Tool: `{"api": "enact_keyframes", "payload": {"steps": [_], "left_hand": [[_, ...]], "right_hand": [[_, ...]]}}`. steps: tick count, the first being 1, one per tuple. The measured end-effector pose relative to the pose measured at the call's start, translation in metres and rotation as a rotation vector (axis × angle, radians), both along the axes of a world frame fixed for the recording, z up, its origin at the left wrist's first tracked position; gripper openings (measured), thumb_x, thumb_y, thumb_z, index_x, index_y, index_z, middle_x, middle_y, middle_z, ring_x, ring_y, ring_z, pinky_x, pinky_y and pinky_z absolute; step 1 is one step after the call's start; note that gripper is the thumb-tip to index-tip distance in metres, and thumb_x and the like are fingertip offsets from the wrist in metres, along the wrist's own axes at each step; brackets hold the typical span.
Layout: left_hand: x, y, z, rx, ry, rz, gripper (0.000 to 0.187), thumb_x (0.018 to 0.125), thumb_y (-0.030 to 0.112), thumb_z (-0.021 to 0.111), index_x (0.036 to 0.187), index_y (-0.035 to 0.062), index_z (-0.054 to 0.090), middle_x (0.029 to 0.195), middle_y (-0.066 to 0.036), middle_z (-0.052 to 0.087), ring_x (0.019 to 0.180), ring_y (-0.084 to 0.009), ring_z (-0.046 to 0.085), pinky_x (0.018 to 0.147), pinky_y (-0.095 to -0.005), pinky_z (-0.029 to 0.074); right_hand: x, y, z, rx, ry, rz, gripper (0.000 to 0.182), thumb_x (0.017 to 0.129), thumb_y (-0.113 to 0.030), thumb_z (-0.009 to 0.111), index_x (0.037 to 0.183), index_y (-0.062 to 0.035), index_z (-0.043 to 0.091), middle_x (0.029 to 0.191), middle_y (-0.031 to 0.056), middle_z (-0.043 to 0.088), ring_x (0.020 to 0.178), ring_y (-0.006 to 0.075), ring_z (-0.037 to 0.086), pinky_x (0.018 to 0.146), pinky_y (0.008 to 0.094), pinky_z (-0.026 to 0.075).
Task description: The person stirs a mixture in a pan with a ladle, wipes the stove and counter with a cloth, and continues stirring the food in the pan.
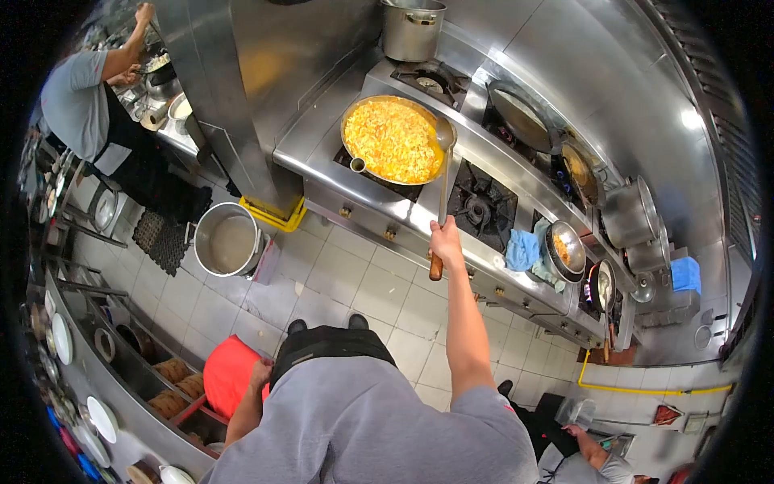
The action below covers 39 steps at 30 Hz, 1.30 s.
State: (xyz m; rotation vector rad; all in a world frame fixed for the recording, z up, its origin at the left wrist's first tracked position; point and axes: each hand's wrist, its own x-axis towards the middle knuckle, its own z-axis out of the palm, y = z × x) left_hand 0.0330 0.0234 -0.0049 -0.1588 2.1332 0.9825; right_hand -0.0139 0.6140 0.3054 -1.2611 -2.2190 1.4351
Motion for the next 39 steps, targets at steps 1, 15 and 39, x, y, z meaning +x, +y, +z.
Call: {"api": "enact_keyframes", "payload": {"steps": [1,15,39], "left_hand": [[-0.001,0.000,0.001,0.003,-0.004,0.006,0.016,0.078,0.009,0.052,0.083,-0.0016,0.063,0.070,-0.012,0.063,0.065,-0.0217,0.059,0.059,-0.0329,0.046],[0.002,-0.002,0.006,0.113,-0.125,0.157,0.018,0.076,0.005,0.052,0.089,-0.0046,0.061,0.076,-0.011,0.063,0.065,-0.0195,0.059,0.057,-0.0306,0.047],[-0.013,0.000,0.002,0.079,-0.115,0.094,0.020,0.076,0.005,0.050,0.089,-0.0029,0.062,0.078,-0.014,0.063,0.070,-0.0230,0.061,0.062,-0.0334,0.048]], "right_hand": [[-0.004,0.001,-0.006,0.006,-0.017,-0.006,0.020,0.090,-0.017,0.048,0.100,-0.0017,0.040,0.064,0.0031,0.043,0.042,0.0128,0.043,0.037,0.0285,0.038],[-0.016,0.021,-0.007,-1.220,0.707,-0.090,0.021,0.093,-0.022,0.045,0.108,-0.0063,0.047,0.061,-0.0031,0.035,0.043,0.0034,0.031,0.035,0.0178,0.027],[-0.012,0.008,0.007,-0.005,0.034,-0.030,0.014,0.090,-0.015,0.049,0.094,-0.0046,0.040,0.062,0.0016,0.042,0.042,0.0120,0.044,0.036,0.0281,0.038]]}}
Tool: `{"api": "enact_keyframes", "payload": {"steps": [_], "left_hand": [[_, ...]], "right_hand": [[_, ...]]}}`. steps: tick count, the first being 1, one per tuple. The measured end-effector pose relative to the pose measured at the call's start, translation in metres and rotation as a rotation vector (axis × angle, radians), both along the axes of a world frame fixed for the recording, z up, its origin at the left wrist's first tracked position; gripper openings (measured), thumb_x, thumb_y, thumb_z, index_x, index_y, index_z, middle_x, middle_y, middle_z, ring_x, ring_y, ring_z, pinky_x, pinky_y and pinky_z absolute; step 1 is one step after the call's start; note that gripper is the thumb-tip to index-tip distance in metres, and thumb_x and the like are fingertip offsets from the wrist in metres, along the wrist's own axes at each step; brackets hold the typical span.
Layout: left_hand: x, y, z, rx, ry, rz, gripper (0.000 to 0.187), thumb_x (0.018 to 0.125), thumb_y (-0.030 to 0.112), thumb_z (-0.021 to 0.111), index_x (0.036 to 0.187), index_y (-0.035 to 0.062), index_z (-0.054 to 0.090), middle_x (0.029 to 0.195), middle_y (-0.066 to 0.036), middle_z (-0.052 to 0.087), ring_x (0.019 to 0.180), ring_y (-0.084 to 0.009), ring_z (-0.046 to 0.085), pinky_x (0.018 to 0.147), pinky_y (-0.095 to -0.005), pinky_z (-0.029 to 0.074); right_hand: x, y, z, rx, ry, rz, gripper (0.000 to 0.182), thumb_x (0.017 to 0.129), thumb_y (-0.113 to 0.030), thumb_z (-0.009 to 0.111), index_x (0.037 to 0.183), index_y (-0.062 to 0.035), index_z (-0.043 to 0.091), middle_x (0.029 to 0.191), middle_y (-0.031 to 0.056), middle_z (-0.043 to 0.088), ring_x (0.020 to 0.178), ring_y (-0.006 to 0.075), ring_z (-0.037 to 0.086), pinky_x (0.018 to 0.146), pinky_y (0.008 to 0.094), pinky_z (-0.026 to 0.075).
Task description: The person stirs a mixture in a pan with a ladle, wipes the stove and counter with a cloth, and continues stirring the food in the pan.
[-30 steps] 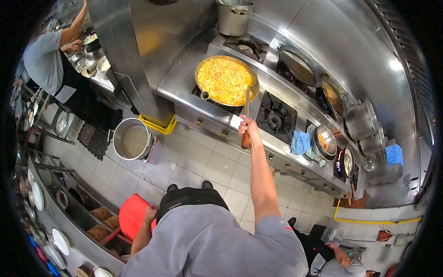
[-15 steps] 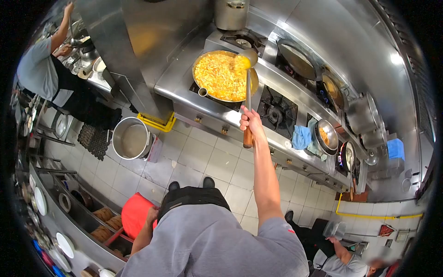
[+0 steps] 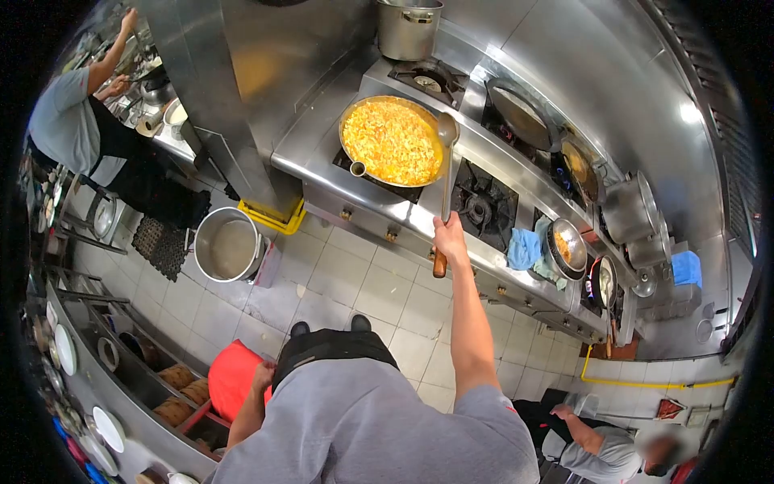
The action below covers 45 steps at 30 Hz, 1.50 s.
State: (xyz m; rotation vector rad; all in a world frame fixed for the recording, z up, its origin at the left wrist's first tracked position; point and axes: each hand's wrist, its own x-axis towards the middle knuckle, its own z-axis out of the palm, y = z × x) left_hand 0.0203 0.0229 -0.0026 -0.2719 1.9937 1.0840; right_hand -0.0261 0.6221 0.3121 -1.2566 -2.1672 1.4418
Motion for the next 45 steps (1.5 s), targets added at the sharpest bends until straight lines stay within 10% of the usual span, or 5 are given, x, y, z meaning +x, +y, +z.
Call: {"api": "enact_keyframes", "payload": {"steps": [4,9,16,36,45], "left_hand": [[0.018,-0.034,-0.059,0.138,0.116,-0.096,0.022,0.072,0.002,0.048,0.089,-0.0027,0.062,0.077,-0.015,0.063,0.070,-0.0234,0.060,0.061,-0.0324,0.047],[0.009,-0.030,-0.035,0.010,0.009,0.004,0.023,0.071,0.003,0.049,0.089,-0.0034,0.062,0.079,-0.017,0.064,0.073,-0.0260,0.062,0.065,-0.0338,0.048],[-0.001,-0.029,-0.048,-0.020,0.081,-0.026,0.024,0.073,0.004,0.049,0.091,-0.0027,0.062,0.082,-0.016,0.065,0.077,-0.0250,0.062,0.068,-0.0333,0.049],[0.001,0.002,-0.020,-0.047,0.070,-0.103,0.024,0.075,0.005,0.046,0.092,-0.0026,0.063,0.076,-0.017,0.064,0.070,-0.0256,0.063,0.063,-0.0349,0.049],[0.019,0.014,0.032,0.049,0.040,0.011,0.016,0.075,0.001,0.046,0.084,-0.0031,0.059,0.070,-0.010,0.060,0.063,-0.0195,0.057,0.059,-0.0308,0.046]], "right_hand": [[-0.010,-0.003,-0.026,-0.045,-0.024,0.011,0.016,0.090,-0.016,0.048,0.096,-0.0026,0.042,0.062,0.0022,0.043,0.042,0.0129,0.045,0.036,0.0288,0.038],[-0.021,0.010,-0.017,-0.958,0.502,-0.094,0.019,0.093,-0.019,0.046,0.106,-0.0061,0.045,0.061,-0.0047,0.034,0.043,0.0033,0.030,0.037,0.0185,0.027],[0.000,0.013,-0.008,-1.110,0.640,-0.011,0.023,0.093,-0.020,0.046,0.111,-0.0071,0.045,0.062,-0.0040,0.035,0.043,0.0025,0.030,0.035,0.0169,0.026],[0.050,-0.064,0.057,-0.193,0.103,0.170,0.022,0.091,-0.016,0.046,0.107,-0.0024,0.039,0.059,0.0002,0.040,0.040,0.0099,0.039,0.036,0.0291,0.036],[0.015,-0.002,-0.014,0.063,-0.050,0.050,0.021,0.088,-0.016,0.050,0.096,-0.0001,0.040,0.061,0.0057,0.046,0.043,0.0171,0.049,0.039,0.0323,0.041]]}}
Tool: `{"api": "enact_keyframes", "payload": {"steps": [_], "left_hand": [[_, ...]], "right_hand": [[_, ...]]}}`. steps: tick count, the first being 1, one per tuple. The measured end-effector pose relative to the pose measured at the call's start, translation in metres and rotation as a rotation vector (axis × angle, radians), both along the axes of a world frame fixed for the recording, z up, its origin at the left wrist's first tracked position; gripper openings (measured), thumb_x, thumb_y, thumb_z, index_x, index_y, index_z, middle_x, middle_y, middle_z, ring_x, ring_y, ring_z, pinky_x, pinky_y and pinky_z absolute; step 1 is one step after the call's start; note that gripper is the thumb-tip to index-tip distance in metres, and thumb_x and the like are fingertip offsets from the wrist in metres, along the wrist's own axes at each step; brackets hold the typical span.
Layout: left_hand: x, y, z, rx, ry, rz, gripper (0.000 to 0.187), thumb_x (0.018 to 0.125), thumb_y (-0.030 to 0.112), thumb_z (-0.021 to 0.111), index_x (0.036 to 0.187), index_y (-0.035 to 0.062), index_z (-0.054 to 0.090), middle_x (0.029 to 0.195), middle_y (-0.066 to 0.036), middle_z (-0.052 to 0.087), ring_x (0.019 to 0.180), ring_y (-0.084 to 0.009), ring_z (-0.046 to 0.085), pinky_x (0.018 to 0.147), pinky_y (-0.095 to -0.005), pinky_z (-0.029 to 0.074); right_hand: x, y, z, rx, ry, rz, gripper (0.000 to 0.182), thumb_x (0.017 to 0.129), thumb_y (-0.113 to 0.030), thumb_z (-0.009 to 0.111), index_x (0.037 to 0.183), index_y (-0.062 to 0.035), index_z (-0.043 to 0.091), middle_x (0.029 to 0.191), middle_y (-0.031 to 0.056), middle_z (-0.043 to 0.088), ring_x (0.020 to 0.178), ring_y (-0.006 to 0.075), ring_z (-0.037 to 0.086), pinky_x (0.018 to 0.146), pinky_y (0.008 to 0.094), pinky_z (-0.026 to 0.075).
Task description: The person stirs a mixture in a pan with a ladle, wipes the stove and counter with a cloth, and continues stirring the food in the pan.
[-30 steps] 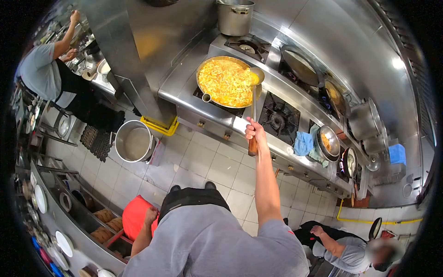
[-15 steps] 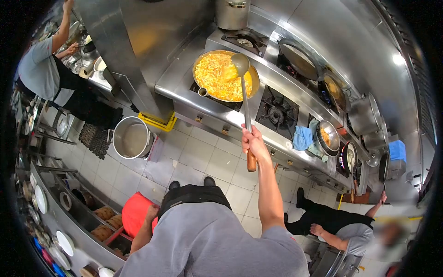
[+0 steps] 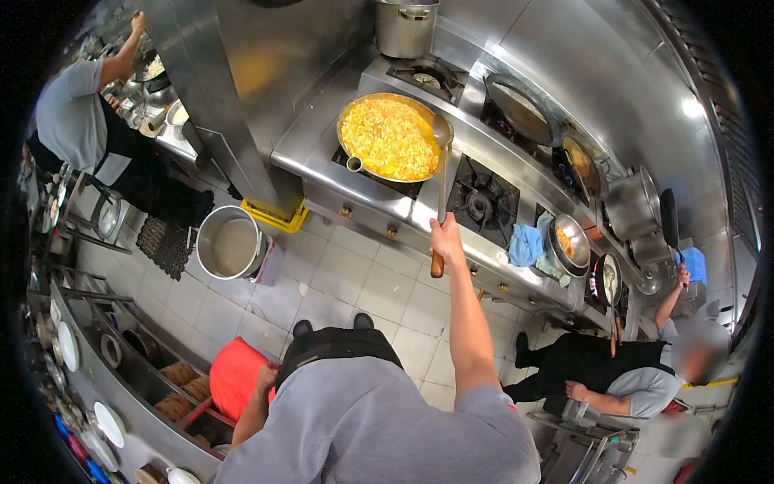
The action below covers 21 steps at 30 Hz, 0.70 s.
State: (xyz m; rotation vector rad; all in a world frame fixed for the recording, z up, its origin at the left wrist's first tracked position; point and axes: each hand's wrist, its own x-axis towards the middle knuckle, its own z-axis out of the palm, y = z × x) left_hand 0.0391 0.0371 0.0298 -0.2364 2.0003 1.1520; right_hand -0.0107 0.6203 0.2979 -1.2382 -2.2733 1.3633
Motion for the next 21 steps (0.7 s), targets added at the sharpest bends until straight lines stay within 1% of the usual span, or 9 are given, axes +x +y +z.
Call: {"api": "enact_keyframes", "payload": {"steps": [2,5,6,9,12,16,17,19,21], "left_hand": [[0.002,-0.006,-0.009,-0.010,0.038,-0.016,0.017,0.074,-0.002,0.045,0.085,-0.0029,0.058,0.070,-0.009,0.060,0.062,-0.0195,0.057,0.056,-0.0307,0.045],[0.008,-0.022,-0.031,-0.036,0.038,-0.011,0.020,0.072,-0.005,0.044,0.086,-0.0026,0.057,0.069,-0.008,0.058,0.060,-0.0188,0.056,0.053,-0.0300,0.044],[0.008,-0.025,-0.032,-0.045,0.031,-0.003,0.020,0.071,-0.006,0.044,0.086,-0.0026,0.057,0.069,-0.008,0.057,0.060,-0.0184,0.055,0.052,-0.0297,0.044],[0.013,-0.034,-0.030,0.021,-0.067,0.147,0.024,0.070,-0.007,0.043,0.088,-0.0033,0.058,0.071,-0.010,0.058,0.061,-0.0183,0.056,0.051,-0.0297,0.044],[0.024,-0.034,-0.027,0.006,-0.044,0.126,0.028,0.068,-0.005,0.046,0.093,-0.0039,0.059,0.076,-0.011,0.061,0.063,-0.0192,0.057,0.054,-0.0300,0.046],[0.035,-0.045,-0.057,-0.080,0.023,-0.041,0.028,0.069,-0.002,0.048,0.094,-0.0047,0.059,0.079,-0.012,0.063,0.069,-0.0208,0.060,0.061,-0.0305,0.047],[0.035,-0.044,-0.058,-0.067,-0.012,-0.013,0.028,0.069,-0.001,0.049,0.095,-0.0048,0.059,0.079,-0.012,0.063,0.070,-0.0214,0.060,0.063,-0.0305,0.047],[0.034,-0.034,-0.044,-0.040,-0.082,0.048,0.028,0.070,0.001,0.049,0.096,-0.0051,0.059,0.080,-0.013,0.063,0.073,-0.0225,0.061,0.066,-0.0307,0.048],[0.026,-0.032,-0.041,-0.071,-0.011,-0.003,0.028,0.070,0.001,0.049,0.096,-0.0053,0.059,0.080,-0.013,0.063,0.073,-0.0221,0.061,0.065,-0.0308,0.048]], "right_hand": [[-0.015,0.003,-0.007,-0.030,0.008,-0.024,0.018,0.088,-0.017,0.051,0.095,-0.0021,0.042,0.062,0.0032,0.044,0.041,0.0135,0.044,0.037,0.0301,0.038],[-0.039,0.023,-0.029,-0.552,0.318,-0.061,0.016,0.088,-0.016,0.050,0.098,-0.0048,0.045,0.062,0.0015,0.044,0.041,0.0094,0.039,0.035,0.0265,0.033],[-0.046,0.029,-0.026,-0.710,0.405,-0.081,0.013,0.090,-0.016,0.049,0.101,-0.0080,0.047,0.061,-0.0024,0.040,0.042,0.0056,0.033,0.036,0.0219,0.028],[-0.045,0.033,-0.015,-1.041,0.603,-0.079,0.013,0.092,-0.017,0.047,0.101,-0.0082,0.048,0.059,-0.0047,0.035,0.043,0.0040,0.031,0.036,0.0200,0.027],[-0.042,0.024,0.012,-1.046,0.626,-0.027,0.017,0.092,-0.019,0.048,0.104,-0.0076,0.049,0.061,-0.0051,0.034,0.043,0.0027,0.030,0.037,0.0176,0.027],[-0.043,0.015,0.041,-0.969,0.573,0.039,0.018,0.092,-0.019,0.048,0.104,-0.0072,0.050,0.062,-0.0044,0.035,0.043,0.0028,0.030,0.037,0.0176,0.028],[-0.043,0.013,0.046,-0.943,0.554,0.062,0.018,0.092,-0.019,0.048,0.104,-0.0073,0.050,0.062,-0.0043,0.035,0.043,0.0031,0.030,0.037,0.0181,0.028],[-0.043,-0.002,0.063,-0.731,0.429,0.086,0.014,0.091,-0.018,0.049,0.100,-0.0072,0.047,0.061,-0.0037,0.036,0.043,0.0049,0.032,0.037,0.0208,0.029],[-0.039,-0.015,0.073,-0.519,0.315,0.104,0.013,0.091,-0.017,0.049,0.098,-0.0073,0.045,0.060,-0.0034,0.036,0.042,0.0058,0.033,0.038,0.0218,0.030]]}}
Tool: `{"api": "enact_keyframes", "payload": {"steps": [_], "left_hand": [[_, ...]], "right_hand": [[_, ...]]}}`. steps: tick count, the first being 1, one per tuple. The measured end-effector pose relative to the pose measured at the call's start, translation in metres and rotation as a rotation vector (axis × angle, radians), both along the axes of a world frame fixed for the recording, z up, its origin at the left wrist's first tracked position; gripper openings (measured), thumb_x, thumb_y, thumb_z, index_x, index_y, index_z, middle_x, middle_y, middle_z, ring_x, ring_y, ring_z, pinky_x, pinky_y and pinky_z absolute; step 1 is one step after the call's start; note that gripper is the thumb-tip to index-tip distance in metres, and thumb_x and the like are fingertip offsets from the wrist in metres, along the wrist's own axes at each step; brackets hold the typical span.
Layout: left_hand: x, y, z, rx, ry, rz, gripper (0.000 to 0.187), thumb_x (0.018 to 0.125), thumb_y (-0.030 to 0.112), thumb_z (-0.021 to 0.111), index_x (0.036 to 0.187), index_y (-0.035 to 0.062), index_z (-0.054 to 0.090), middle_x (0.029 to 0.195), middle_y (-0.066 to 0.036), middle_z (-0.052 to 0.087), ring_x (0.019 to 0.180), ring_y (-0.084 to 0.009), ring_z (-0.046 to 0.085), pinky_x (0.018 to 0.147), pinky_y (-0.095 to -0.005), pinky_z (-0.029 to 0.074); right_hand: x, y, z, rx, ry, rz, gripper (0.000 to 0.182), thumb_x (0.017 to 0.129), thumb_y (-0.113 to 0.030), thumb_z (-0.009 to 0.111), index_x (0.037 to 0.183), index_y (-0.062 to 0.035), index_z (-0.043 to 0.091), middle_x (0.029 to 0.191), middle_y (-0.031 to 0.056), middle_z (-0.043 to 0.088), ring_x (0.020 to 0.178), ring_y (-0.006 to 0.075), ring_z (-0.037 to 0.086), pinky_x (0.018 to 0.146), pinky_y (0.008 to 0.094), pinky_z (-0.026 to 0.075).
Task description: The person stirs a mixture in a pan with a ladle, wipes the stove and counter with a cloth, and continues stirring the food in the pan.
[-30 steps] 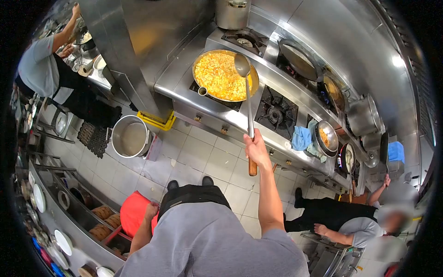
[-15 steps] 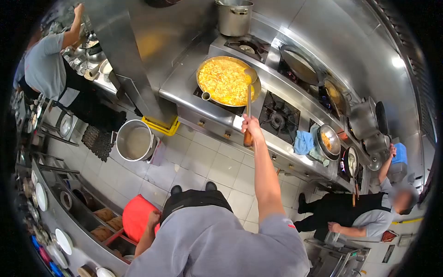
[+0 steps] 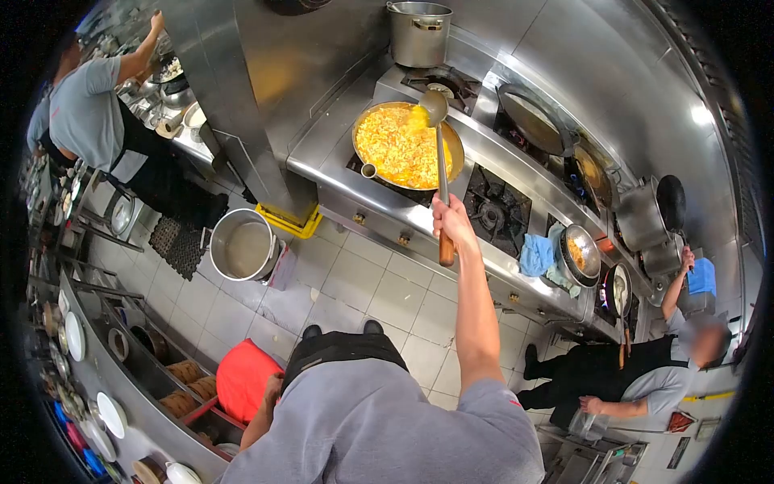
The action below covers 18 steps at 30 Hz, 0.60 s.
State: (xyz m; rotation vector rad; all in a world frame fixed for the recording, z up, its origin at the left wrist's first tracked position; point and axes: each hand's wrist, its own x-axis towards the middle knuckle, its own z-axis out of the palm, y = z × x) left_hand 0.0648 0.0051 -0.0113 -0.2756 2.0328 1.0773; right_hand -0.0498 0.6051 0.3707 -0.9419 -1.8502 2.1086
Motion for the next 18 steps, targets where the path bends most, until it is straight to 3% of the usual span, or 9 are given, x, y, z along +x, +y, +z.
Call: {"api": "enact_keyframes", "payload": {"steps": [4,5,8,11,14,18], "left_hand": [[-0.012,0.005,0.007,-0.003,0.007,0.034,0.027,0.070,0.000,0.049,0.095,-0.0060,0.059,0.079,-0.013,0.063,0.071,-0.0209,0.060,0.063,-0.0312,0.047],[-0.013,0.006,0.009,0.010,0.007,0.042,0.027,0.070,0.000,0.049,0.095,-0.0062,0.059,0.079,-0.013,0.063,0.071,-0.0208,0.060,0.062,-0.0312,0.047],[-0.016,0.010,0.011,0.042,-0.002,0.068,0.027,0.071,0.000,0.049,0.095,-0.0068,0.059,0.077,-0.013,0.063,0.071,-0.0206,0.060,0.061,-0.0311,0.047],[-0.019,0.023,0.039,0.022,-0.029,0.051,0.025,0.071,0.001,0.048,0.092,-0.0068,0.059,0.075,-0.012,0.063,0.070,-0.0201,0.060,0.061,-0.0311,0.047],[-0.018,0.024,0.033,-0.020,-0.049,-0.036,0.024,0.071,0.001,0.048,0.090,-0.0058,0.060,0.074,-0.012,0.062,0.068,-0.0196,0.059,0.060,-0.0311,0.047],[-0.026,0.014,0.009,0.000,-0.009,-0.053,0.025,0.071,0.001,0.047,0.091,-0.0042,0.061,0.076,-0.013,0.064,0.069,-0.0211,0.061,0.062,-0.0316,0.048]], "right_hand": [[0.026,-0.018,0.012,0.456,-0.216,0.075,0.021,0.088,-0.018,0.051,0.101,-0.0030,0.042,0.060,0.0018,0.042,0.045,0.0104,0.046,0.039,0.0285,0.039],[0.034,-0.028,0.023,0.563,-0.318,0.102,0.026,0.087,-0.017,0.051,0.102,0.0009,0.039,0.064,0.0118,0.051,0.053,0.0226,0.056,0.048,0.0360,0.045],[0.065,-0.031,-0.007,0.855,-0.330,0.210,0.025,0.087,-0.017,0.050,0.100,0.0011,0.038,0.064,0.0127,0.051,0.053,0.0259,0.055,0.047,0.0382,0.045],[0.074,-0.036,-0.028,1.060,-0.459,0.287,0.027,0.086,-0.015,0.049,0.102,0.0021,0.035,0.072,0.0255,0.056,0.069,0.0432,0.057,0.061,0.0475,0.045],[0.057,-0.034,-0.039,0.991,-0.492,0.256,0.029,0.085,-0.013,0.049,0.104,0.0029,0.034,0.080,0.0338,0.055,0.082,0.0505,0.053,0.073,0.0516,0.041],[0.045,-0.042,-0.023,0.997,-0.506,0.222,0.027,0.083,-0.011,0.049,0.102,0.0033,0.035,0.079,0.0344,0.056,0.083,0.0492,0.054,0.072,0.0527,0.041]]}}
